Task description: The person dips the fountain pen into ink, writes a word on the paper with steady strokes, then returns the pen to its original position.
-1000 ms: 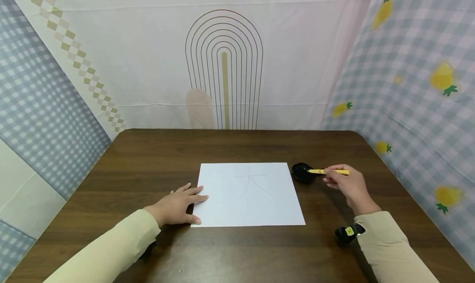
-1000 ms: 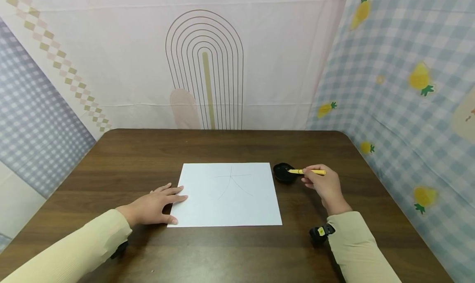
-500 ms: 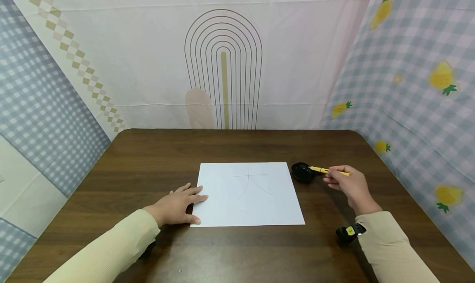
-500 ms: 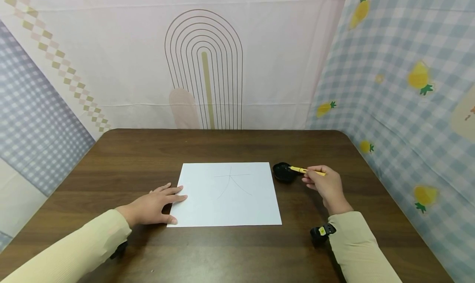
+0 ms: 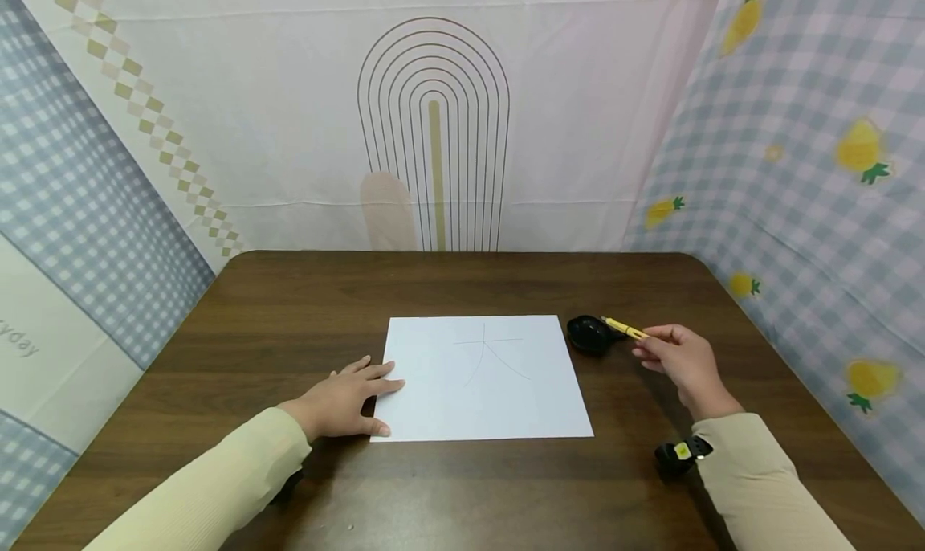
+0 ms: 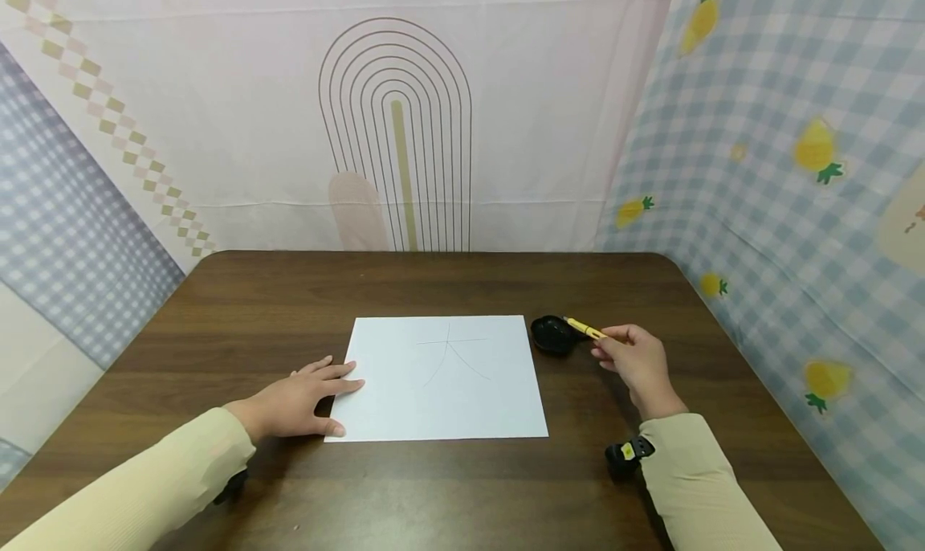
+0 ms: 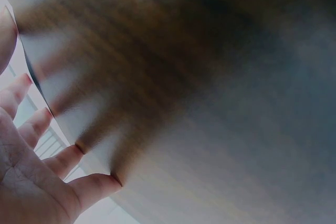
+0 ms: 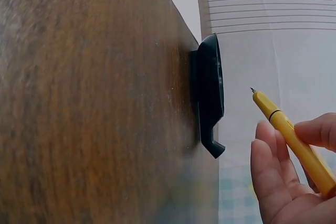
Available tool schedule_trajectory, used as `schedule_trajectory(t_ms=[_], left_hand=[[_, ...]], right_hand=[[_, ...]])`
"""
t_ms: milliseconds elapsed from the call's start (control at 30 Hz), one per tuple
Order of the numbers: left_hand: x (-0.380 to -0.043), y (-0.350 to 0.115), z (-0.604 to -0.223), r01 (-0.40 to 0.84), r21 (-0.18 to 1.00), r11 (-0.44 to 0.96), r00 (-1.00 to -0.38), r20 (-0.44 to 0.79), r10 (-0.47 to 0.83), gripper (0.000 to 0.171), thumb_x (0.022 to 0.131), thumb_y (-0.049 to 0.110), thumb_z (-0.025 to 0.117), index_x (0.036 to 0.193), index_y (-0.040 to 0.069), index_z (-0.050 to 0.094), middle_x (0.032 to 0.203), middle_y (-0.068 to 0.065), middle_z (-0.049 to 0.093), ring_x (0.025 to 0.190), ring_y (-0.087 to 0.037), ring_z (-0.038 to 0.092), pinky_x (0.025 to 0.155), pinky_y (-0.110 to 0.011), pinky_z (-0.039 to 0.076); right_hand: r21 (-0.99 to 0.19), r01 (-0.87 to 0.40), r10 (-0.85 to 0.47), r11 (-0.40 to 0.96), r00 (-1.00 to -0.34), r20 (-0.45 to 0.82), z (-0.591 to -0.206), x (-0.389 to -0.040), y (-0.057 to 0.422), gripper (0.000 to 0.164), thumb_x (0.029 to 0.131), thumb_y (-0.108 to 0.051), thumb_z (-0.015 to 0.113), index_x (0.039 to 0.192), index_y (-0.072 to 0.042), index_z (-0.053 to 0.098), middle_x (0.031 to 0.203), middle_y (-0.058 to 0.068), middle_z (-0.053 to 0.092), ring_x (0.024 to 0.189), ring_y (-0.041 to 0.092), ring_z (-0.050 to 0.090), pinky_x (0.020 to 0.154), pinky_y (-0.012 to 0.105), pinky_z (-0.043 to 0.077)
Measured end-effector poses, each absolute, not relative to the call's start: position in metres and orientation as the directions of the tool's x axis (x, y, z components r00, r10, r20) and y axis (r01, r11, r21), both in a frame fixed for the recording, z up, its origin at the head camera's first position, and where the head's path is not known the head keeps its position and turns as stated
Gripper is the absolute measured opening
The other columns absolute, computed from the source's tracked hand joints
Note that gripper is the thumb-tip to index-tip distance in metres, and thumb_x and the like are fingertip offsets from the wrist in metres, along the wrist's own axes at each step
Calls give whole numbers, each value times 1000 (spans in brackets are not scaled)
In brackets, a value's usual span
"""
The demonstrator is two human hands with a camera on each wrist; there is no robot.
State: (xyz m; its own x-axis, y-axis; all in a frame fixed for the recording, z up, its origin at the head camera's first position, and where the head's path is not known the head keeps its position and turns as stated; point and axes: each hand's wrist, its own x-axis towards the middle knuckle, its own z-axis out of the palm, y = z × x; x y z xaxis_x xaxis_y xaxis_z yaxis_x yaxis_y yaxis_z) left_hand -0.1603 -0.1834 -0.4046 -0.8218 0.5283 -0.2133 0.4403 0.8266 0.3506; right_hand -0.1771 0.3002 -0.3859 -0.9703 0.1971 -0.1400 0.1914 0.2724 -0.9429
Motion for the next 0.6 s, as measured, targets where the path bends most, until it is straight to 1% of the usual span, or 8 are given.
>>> schedule_trajectory(t_ms=[233,400,600], left_hand=[[-161,-184,-405,449,341,826,-821,-209,532,72,81,50,72,143,21,51,155,-8,32,142,-44,21,97,-76,24],[-161,-184,-405,449,342,825,-821,-207,532,72,81,50,72,143,21,51,156,-8,32,142,-44,21,97,-76,24],[-161,-184,-405,452,342,824,-819,-207,535,72,81,51,72,143,22,50,156,-8,32,143,-44,21,97,-76,24]], right_hand=[[-929,217,226,299,-962,-152,-388,-176,302,35,99,-15,53,126,6,50,88,-7,64,77,1,64,78,29,56],[-931,214,224,297,-963,-150,-388,-177,303,40,99,-15,52,131,8,49,89,-7,65,76,1,63,76,27,56],[-926,223,226,304,-961,-157,-390,-179,305,42,100,-15,50,135,8,47,89,-7,64,76,0,62,74,25,56]])
